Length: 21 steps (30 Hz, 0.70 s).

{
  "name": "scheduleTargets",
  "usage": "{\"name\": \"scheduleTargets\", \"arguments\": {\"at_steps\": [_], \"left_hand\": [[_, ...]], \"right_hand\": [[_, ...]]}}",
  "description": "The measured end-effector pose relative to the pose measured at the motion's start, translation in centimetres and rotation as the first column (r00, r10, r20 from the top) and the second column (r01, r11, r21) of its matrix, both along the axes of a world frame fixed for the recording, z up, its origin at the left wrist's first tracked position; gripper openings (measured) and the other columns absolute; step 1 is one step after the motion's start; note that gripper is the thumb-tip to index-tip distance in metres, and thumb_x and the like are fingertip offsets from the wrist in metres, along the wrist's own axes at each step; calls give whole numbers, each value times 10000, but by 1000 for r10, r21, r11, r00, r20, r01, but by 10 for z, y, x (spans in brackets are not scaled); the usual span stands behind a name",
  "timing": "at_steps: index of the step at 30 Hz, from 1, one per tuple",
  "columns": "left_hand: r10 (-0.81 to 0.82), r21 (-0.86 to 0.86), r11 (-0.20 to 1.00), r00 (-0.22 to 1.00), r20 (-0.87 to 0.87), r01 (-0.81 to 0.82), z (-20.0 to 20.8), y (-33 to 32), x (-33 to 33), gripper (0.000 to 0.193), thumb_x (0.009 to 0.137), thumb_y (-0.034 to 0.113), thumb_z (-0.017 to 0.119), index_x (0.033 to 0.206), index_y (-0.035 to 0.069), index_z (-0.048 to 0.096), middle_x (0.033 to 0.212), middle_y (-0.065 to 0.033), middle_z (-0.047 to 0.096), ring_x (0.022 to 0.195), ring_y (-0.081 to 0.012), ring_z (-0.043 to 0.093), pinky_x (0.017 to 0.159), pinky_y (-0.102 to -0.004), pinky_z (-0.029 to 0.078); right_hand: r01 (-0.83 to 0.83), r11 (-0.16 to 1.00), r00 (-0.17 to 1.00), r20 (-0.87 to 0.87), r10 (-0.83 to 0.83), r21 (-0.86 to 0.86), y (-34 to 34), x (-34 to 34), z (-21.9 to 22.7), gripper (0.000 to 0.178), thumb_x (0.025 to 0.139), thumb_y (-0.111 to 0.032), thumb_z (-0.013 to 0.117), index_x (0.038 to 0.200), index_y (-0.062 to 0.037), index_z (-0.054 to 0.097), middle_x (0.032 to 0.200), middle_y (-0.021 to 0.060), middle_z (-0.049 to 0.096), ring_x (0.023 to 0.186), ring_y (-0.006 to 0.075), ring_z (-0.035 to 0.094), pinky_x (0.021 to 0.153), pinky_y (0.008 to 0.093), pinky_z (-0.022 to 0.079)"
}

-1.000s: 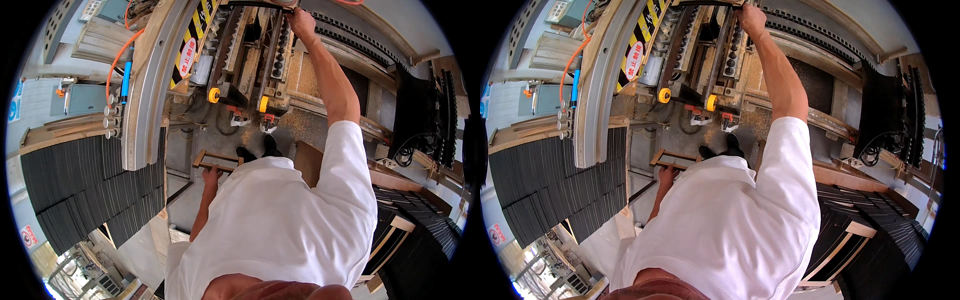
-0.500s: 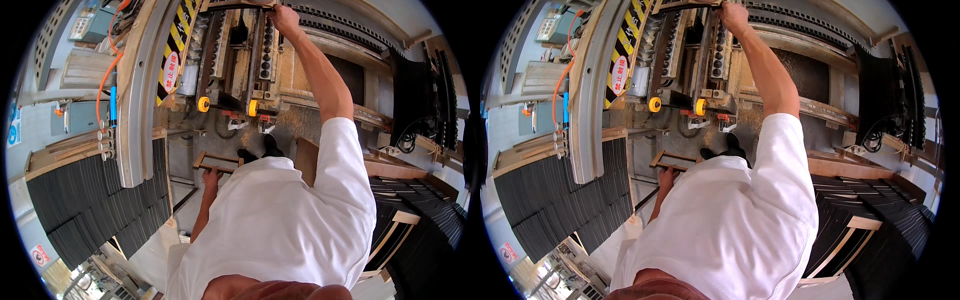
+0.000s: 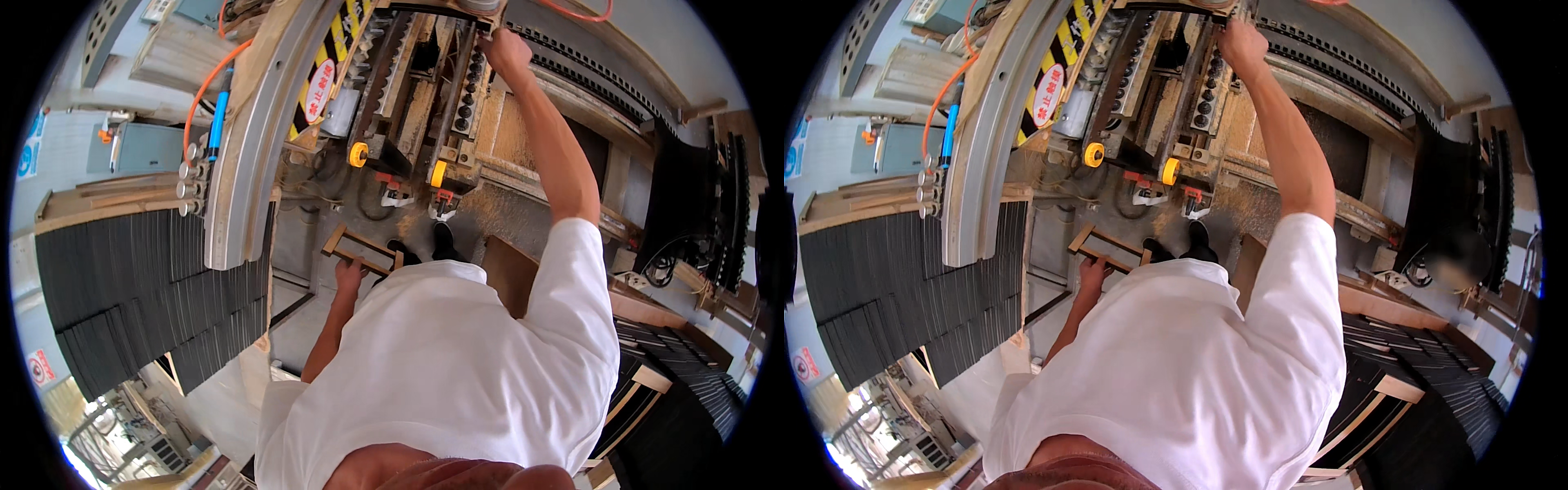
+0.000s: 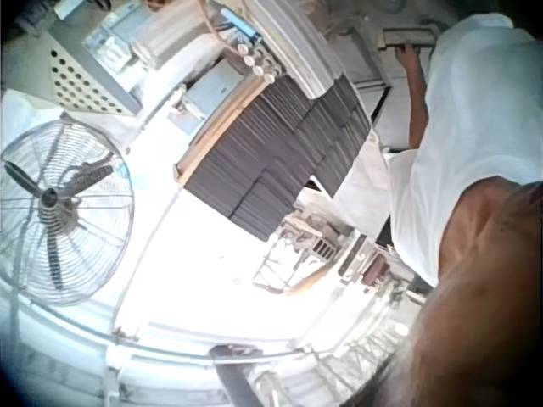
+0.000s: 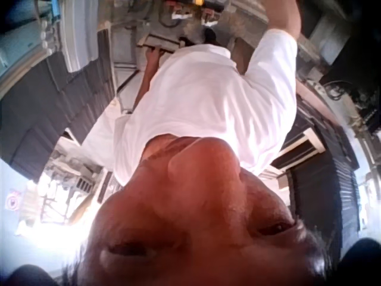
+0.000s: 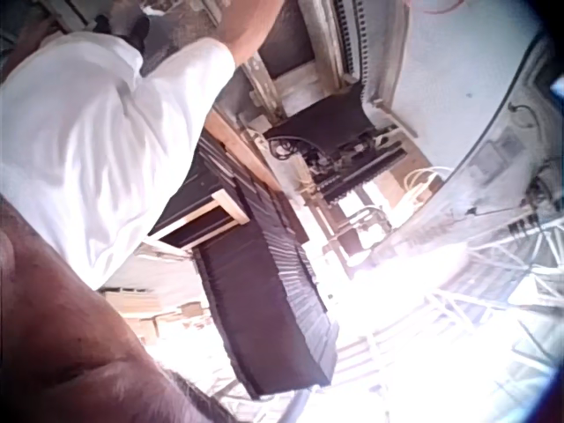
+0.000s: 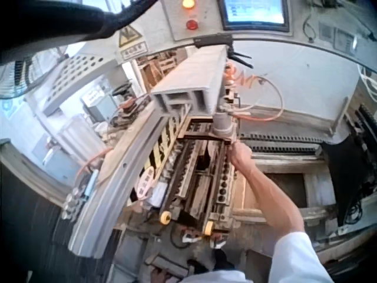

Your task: The person repeatedly places small wooden frames onto a machine, activates it to process the frames, and then removes them. The person handles the frames one at a time, placing them on a conveyor belt after processing.

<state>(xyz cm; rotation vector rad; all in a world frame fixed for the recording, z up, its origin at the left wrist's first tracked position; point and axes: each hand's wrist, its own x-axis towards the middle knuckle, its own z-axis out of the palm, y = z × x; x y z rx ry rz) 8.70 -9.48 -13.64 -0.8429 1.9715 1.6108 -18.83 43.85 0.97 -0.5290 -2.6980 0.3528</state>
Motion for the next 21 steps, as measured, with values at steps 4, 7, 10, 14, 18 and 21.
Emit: {"name": "scheduleTargets", "arguments": {"at_steps": [4, 7, 10, 14, 18, 21], "left_hand": [[118, 56, 991, 993, 15, -119, -7, -7, 16, 303, 868, 119, 619, 1097, -62, 538, 1043, -143, 593, 912, -252, 625, 723, -365, 592], [179, 59, 982, 983, 36, -181, -19, -25, 29, 303, 860, 121, 622, 1083, -67, 537, 988, -136, 604, 885, -247, 633, 709, -372, 596], [223, 56, 973, 974, 33, -224, -15, -34, 31, 280, 856, 113, 623, 1057, -66, 546, 951, -135, 611, 843, -243, 641, 697, -380, 597], [353, 94, 931, 936, 13, -352, -24, -48, 51, 255, 848, 104, 625, 1028, -64, 557, 908, -131, 612, 809, -244, 647, 674, -380, 598], [431, 68, 898, 900, 68, -435, -26, -61, 65, 248, 847, 105, 628, 1018, -61, 560, 889, -128, 616, 808, -240, 649, 652, -368, 599], [481, 179, 845, 863, 153, -503, -38, -77, 76, 246, 848, 108, 632, 1021, -53, 560, 904, -128, 623, 808, -237, 650, 641, -359, 600]], "right_hand": [[-243, 965, 969, -24, 247, 100, -65, 20, 24, 253, 863, -319, 627, 889, -68, 649, 775, 153, 690, 733, 354, 670, 616, 473, 521], [-403, 860, 861, -189, 472, 313, -98, -18, 37, 121, 866, -165, 604, 952, -82, 622, 914, 177, 685, 850, 322, 672, 650, 488, 519], [-284, 799, 900, -140, 413, 530, -96, -79, 41, 197, 840, -82, 587, 1036, -87, 605, 1013, 171, 646, 936, 374, 629, 795, 477, 526], [-305, 855, 914, 380, 139, 421, -123, -106, 83, 552, 750, -261, 730, 1217, -27, 552, 1169, 160, 622, 1116, 335, 580, 841, 450, 505], [-237, 843, 957, 265, 117, 483, -86, -160, 24, 376, 771, -208, 686, 1118, -73, 634, 1110, 142, 653, 1074, 307, 606, 860, 445, 488], [-309, 864, 930, 318, 186, 397, -85, -164, 26, 277, 789, -151, 633, 1052, -65, 648, 1061, 178, 659, 1007, 327, 631, 818, 452, 506]]}}
